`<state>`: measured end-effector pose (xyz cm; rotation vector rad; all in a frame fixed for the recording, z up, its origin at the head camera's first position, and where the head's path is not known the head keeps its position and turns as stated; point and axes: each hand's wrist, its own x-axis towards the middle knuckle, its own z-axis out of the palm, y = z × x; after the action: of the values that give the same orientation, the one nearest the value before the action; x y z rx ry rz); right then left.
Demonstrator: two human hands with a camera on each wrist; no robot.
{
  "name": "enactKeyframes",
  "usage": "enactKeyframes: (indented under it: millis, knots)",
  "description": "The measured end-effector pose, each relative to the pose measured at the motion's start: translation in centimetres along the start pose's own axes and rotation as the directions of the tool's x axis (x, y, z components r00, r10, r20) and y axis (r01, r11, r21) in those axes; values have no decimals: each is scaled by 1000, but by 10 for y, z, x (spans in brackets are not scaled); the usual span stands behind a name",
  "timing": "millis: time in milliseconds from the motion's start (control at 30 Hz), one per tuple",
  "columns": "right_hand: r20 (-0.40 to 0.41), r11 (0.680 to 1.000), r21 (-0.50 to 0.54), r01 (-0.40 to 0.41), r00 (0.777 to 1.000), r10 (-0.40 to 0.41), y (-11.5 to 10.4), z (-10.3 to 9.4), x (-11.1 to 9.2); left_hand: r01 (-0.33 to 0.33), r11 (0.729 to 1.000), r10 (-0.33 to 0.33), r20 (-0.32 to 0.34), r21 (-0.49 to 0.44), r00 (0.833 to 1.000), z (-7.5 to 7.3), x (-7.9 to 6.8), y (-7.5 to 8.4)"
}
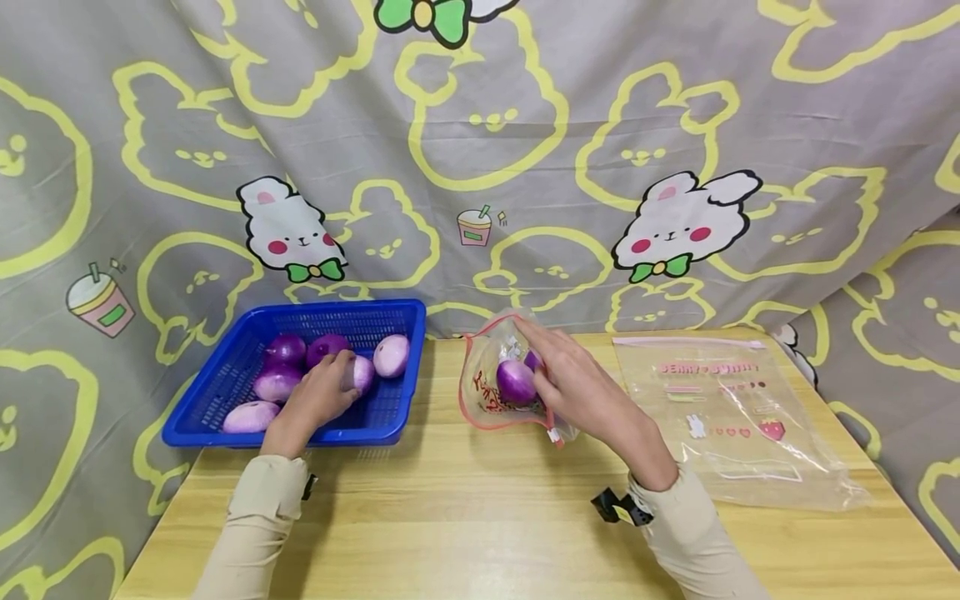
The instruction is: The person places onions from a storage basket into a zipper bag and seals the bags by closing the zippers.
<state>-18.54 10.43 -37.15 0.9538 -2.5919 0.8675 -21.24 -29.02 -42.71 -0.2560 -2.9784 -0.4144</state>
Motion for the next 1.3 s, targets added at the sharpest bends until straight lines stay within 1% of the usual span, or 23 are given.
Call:
enactKeyframes:
  millis: [233, 367, 500, 600, 733, 833, 933, 1133, 1200, 1300]
  knots:
    - [10, 1000, -7, -4, 1000, 4, 1, 1, 0, -2, 1000, 4, 58, -30, 998, -2, 2, 3]
    - [13, 1000, -5, -9, 1000, 9, 2, 2, 0, 5, 999, -2, 69, -38, 998, -3, -1, 5]
    - [9, 1000, -6, -4, 1000, 4, 2, 2, 1, 37, 998, -33, 69, -45, 997, -3, -7, 6]
    - [10, 1000, -5, -5, 1000, 5, 1, 2, 2, 58, 997, -56, 43, -46, 997, -4, -11, 6]
    - [15, 1000, 1, -14, 1000, 14, 0, 2, 2, 69, 996, -70, -21, -51, 997, -7, -15, 8]
    - [20, 1000, 3, -21, 1000, 21, 0, 3, 2, 73, 996, -76, -53, -58, 996, -8, -17, 12]
    - [23, 1000, 2, -24, 999, 23, 0, 3, 2, 69, 996, -73, -72, -63, 995, -6, -18, 15]
    - [24, 1000, -8, -28, 999, 29, 1, 3, 1, 46, 996, -56, -144, -74, 988, -5, -15, 22]
    - [23, 1000, -12, -29, 999, 29, 1, 3, 1, 48, 996, -59, -152, -76, 987, -5, -15, 25]
    - [19, 1000, -13, -25, 1000, 25, 2, 3, 0, 51, 996, -63, -148, -79, 987, -5, -14, 30]
